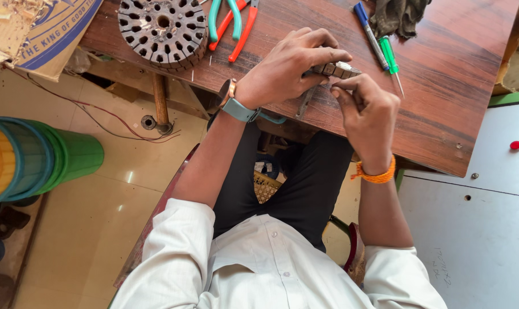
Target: The person uses a screwdriver to adjust small components on a motor stator held in the left hand. The person rotates the stator to access different slots and continues the adjustment process throughout the clip.
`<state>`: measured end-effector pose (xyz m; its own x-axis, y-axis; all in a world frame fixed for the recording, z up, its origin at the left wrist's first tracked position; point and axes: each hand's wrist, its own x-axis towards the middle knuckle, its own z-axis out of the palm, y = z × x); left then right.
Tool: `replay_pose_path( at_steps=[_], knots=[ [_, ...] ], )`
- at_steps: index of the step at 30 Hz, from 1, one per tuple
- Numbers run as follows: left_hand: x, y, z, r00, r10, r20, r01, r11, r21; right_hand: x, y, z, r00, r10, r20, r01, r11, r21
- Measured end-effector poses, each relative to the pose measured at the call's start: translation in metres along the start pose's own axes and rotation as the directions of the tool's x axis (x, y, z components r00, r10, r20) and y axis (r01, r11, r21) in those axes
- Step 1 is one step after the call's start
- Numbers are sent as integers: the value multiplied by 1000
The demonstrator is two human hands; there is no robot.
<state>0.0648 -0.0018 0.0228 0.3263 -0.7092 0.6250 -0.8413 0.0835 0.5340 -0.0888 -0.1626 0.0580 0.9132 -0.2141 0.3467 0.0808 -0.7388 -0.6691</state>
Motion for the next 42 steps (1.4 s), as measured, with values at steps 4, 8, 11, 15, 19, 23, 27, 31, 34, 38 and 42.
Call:
replay_pose_path(
  at_steps=[4,8,11,15,19,23,27,31,34,38,42],
  knots=[
    [3,-3,-4,996,-45,83,50,997,-57,-14,6,24,991,-134,-5,134,991,-9],
    [-6,10,-6,999,31,-39,-28,996,85,-29,11,35,997,-71,-39,70,997,-27],
    [-25,29,4,977,160,-139,-106,937,331,-39,11,33,999,-26,-25,27,999,31],
    [-46,36,19,984,145,-102,-85,890,448,-49,2,20,999,-12,53,10,998,55],
    [-51,28,30,946,153,-287,-46,937,346,-43,-15,-4,986,-115,124,100,988,121],
    [-55,29,44,842,-83,-533,149,985,82,-29,-23,-25,992,-74,104,74,997,8],
    [-57,38,58,729,-402,-555,275,913,-300,4,-15,-28,980,-183,84,184,983,-10],
    [-52,49,64,669,-459,-584,333,888,-317,39,-7,-22,974,-214,76,218,975,-51],
    [-46,54,66,607,-577,-547,399,816,-419,57,-1,-15,982,-162,99,165,986,-20],
    [-42,54,65,569,-600,-562,420,800,-428,80,15,-6,973,-189,135,194,981,-21],
    [-39,52,67,579,-565,-588,405,825,-394,97,30,-1,971,-159,181,147,986,77]
  ],
)
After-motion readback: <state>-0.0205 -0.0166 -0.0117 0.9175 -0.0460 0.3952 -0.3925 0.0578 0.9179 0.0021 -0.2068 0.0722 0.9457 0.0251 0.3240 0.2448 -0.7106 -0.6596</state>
